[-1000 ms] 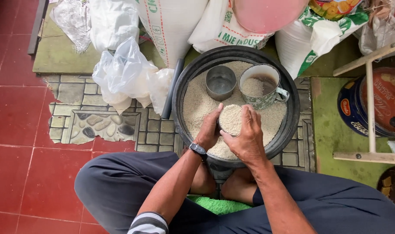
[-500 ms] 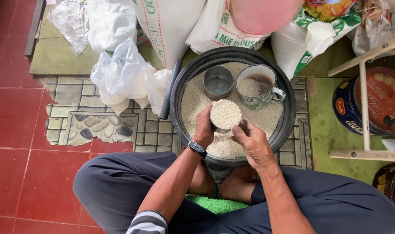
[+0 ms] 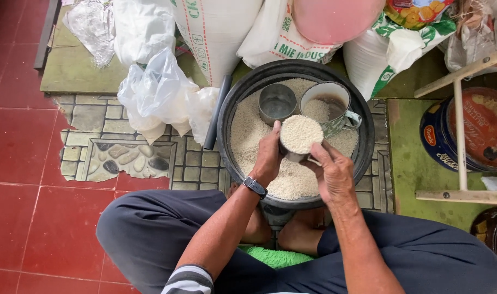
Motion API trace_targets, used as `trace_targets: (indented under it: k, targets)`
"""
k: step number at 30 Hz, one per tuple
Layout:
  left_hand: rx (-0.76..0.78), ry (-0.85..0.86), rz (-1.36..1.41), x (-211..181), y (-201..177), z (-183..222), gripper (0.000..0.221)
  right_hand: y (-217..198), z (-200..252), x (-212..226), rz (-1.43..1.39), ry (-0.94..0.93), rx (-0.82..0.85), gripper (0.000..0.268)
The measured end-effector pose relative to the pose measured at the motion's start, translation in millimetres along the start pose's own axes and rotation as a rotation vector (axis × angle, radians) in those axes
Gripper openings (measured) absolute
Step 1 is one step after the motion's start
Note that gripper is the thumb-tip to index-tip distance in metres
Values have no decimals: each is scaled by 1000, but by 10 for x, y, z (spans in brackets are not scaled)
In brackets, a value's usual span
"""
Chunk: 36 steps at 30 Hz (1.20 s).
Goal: Measuring rice by scooping it from a large basin into smaller containers and bags.
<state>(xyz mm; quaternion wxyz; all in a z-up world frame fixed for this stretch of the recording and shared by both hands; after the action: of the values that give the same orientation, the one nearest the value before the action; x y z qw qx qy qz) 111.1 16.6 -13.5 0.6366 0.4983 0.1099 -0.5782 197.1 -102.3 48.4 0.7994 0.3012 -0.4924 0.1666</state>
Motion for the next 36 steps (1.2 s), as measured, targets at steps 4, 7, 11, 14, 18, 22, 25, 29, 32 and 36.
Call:
trace_targets:
  k: [4,7,11,14,18,22,25,29,32,36]
  targets:
    - [-24,201,-334,11,-362,-248,57,-148,-240,116,63,-72,44,33]
    - [-209,507,-612,-320,-554,-162,33,-133,-337,390,159,-153,82,34]
    - [-581,914,-1042,-427,-1063,-362,20,-172,-531,690,290,-271,134,37]
    - [-710,773,-1140,-400,-1288,-431,30,-138,-656,924,349,-277,170,40]
    - [-550,726,-1004,-46,-1521,-622,35,-282,-978,1039,416,-282,191,45]
    - [-611,567,-1144,-87,-1442,-522,34,-179,-1059,1252,423,-197,233,45]
    - [-608,601,-1224,-119,-1411,-500,29,-154,-1155,1337,444,-169,285,63]
    - [-614,592,-1213,-140,-1379,-476,33,-88,-1210,1414,532,-208,343,64]
    - [-612,592,-1219,-145,-1374,-470,31,-50,-1225,1427,612,-252,335,62]
    - [-599,600,-1218,-121,-1391,-474,29,-49,-1270,1294,542,-200,294,60]
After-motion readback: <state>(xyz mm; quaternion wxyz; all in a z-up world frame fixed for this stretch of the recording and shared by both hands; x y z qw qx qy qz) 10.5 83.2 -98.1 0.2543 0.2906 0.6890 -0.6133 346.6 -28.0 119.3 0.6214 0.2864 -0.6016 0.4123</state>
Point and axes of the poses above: each hand's wrist, its own z-axis away from the middle knuckle, its own y-axis out of the palm, x = y × z, the point moved 2 cm from there along -z, towards the middle knuckle, and after that the axes turned 4 degrees about z, right-handed, at the moved point
